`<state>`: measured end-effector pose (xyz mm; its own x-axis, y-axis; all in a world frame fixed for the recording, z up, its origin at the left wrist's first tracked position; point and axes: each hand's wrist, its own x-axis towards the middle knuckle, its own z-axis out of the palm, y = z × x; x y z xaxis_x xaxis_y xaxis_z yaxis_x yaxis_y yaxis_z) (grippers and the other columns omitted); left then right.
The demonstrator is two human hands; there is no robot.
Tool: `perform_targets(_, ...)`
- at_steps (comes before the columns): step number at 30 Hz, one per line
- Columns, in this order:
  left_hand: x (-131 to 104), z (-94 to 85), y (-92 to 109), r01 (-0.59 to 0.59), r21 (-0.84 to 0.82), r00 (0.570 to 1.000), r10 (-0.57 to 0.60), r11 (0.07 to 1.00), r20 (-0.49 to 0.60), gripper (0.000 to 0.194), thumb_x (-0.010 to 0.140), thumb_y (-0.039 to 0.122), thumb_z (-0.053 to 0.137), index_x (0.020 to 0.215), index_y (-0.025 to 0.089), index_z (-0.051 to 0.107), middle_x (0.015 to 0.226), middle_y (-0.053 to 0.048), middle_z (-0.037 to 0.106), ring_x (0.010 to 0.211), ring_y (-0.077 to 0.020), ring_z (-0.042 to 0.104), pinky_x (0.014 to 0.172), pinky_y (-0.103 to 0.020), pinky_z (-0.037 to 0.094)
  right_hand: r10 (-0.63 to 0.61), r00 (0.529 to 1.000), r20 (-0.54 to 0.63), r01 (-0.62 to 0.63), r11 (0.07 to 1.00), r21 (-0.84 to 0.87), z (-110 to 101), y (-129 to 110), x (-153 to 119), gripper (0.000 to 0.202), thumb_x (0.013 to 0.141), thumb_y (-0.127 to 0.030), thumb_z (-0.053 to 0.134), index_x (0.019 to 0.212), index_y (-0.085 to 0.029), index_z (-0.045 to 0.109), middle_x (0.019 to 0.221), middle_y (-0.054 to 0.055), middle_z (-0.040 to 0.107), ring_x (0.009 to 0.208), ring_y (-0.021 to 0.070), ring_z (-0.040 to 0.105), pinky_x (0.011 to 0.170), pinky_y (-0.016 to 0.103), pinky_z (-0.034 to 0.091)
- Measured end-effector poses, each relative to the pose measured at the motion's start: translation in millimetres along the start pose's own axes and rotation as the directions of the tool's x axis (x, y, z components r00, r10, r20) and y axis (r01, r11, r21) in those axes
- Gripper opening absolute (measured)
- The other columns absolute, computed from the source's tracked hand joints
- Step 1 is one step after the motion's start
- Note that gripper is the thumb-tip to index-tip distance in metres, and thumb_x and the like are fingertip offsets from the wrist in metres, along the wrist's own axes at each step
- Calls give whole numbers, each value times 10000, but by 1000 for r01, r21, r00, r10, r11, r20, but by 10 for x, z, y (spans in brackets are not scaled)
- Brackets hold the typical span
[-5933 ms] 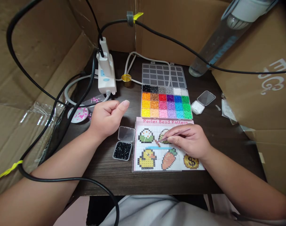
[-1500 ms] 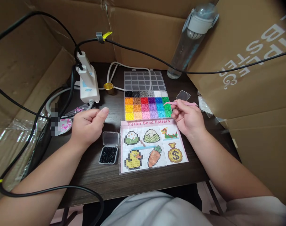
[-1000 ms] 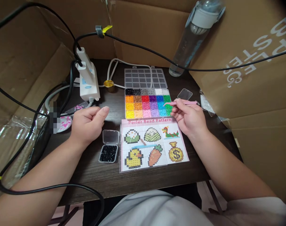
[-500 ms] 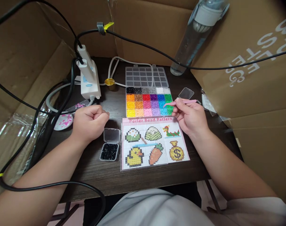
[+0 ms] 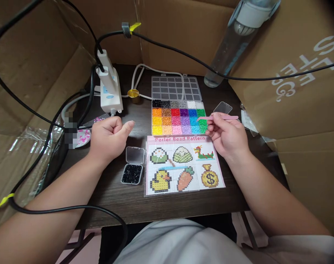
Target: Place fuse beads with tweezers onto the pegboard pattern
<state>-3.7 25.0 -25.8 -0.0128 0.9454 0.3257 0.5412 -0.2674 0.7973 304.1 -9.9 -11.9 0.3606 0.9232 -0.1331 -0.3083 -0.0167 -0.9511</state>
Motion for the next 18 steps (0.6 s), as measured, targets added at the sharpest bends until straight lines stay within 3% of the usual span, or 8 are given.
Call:
perform_targets(9,-5,-26,51,42,20,998,-43,999,43,511,803,304,651,544,213,220,456,60,286,437,-102,321,439,-269,253,-59,998,21,60,998,-24,28,13,-19,179,757,-300,779,874,-184,707,691,-15,652,524,80,570,481,216,532)
perform_targets(14,13,-74,151,-25,79,999,22,997,39,480,787,270,612,519,209,218,469,58,264,459,-100,269,465,-263,255,-129,992,17,129,992,-18,67,77,-18,239,711,-317,816,881,-172,731,666,-13,666,500,85,567,474,236,521)
perform_targets(18,18,-93,175,-24,64,999,21,998,43,471,786,292,597,519,212,217,472,59,260,463,-100,262,467,-256,256,-211,977,41,215,967,-137,83,115,-40,242,766,-347,784,947,-189,754,735,9,708,556,108,620,539,268,551)
